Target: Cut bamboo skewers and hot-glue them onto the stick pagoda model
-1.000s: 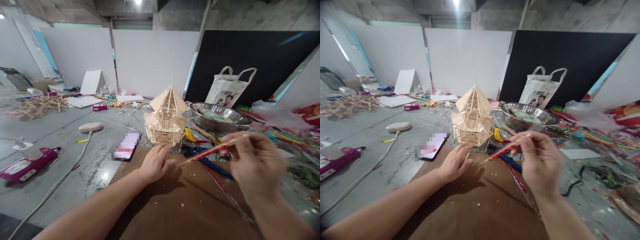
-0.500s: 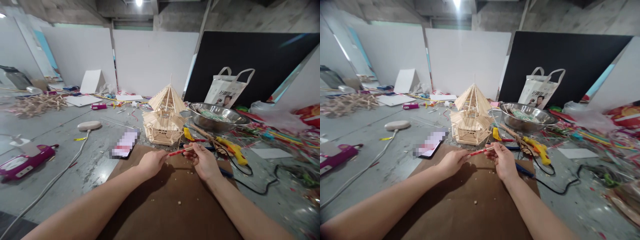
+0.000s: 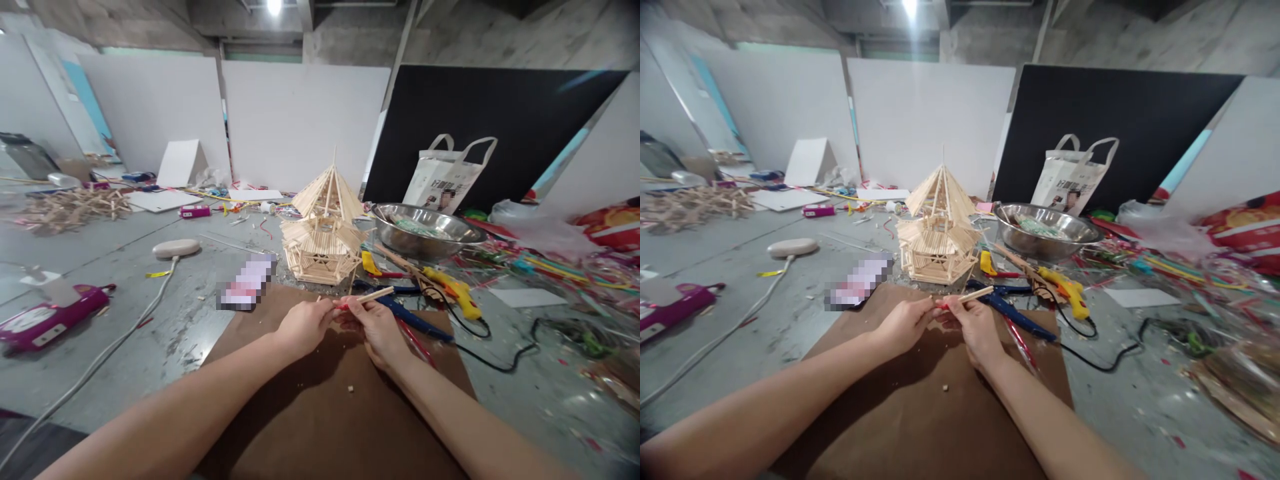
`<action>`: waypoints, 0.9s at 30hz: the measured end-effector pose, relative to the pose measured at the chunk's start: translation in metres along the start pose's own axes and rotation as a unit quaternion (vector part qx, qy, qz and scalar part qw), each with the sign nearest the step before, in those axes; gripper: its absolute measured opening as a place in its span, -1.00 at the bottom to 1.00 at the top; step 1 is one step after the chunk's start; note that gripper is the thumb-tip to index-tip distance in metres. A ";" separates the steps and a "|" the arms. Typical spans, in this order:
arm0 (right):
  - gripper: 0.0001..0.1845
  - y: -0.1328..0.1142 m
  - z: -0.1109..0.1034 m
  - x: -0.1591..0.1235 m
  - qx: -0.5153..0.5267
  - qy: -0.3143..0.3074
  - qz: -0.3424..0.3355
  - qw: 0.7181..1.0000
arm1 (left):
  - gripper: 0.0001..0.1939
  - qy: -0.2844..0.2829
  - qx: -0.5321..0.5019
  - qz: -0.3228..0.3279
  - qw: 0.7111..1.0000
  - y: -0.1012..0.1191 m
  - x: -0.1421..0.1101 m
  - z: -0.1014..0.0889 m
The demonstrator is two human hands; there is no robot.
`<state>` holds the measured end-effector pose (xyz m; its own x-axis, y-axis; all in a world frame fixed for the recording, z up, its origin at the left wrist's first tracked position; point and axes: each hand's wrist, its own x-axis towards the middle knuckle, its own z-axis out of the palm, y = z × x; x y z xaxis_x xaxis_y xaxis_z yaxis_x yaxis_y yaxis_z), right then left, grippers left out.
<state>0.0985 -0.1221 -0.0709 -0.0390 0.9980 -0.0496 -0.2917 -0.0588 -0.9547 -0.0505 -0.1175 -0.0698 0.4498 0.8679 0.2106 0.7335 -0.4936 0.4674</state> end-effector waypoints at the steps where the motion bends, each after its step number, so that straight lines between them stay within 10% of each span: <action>1: -0.71 0.002 0.001 -0.001 -0.011 -0.010 0.000 1.000 | -0.66 0.002 -0.002 0.006 1.000 0.001 -0.001 0.000; 9: -0.64 -0.003 -0.001 0.002 -0.060 -0.007 -0.028 0.998 | -0.63 0.025 0.058 0.014 0.998 0.004 0.002 -0.005; 19: -0.57 -0.050 -0.046 0.028 0.104 0.196 -0.098 0.970 | -0.60 0.011 0.144 0.001 0.989 -0.016 0.006 -0.013; 27: -0.53 -0.070 -0.085 0.039 0.128 0.329 -0.187 0.917 | -0.63 0.035 0.201 -0.131 0.970 -0.043 0.016 -0.027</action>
<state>0.1983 -0.0767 -0.0312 0.6694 0.7426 0.0204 -0.3860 0.3711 -0.8446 -0.0886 -0.0806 -0.0635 0.1954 0.9612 0.1947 0.9637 -0.2251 0.1439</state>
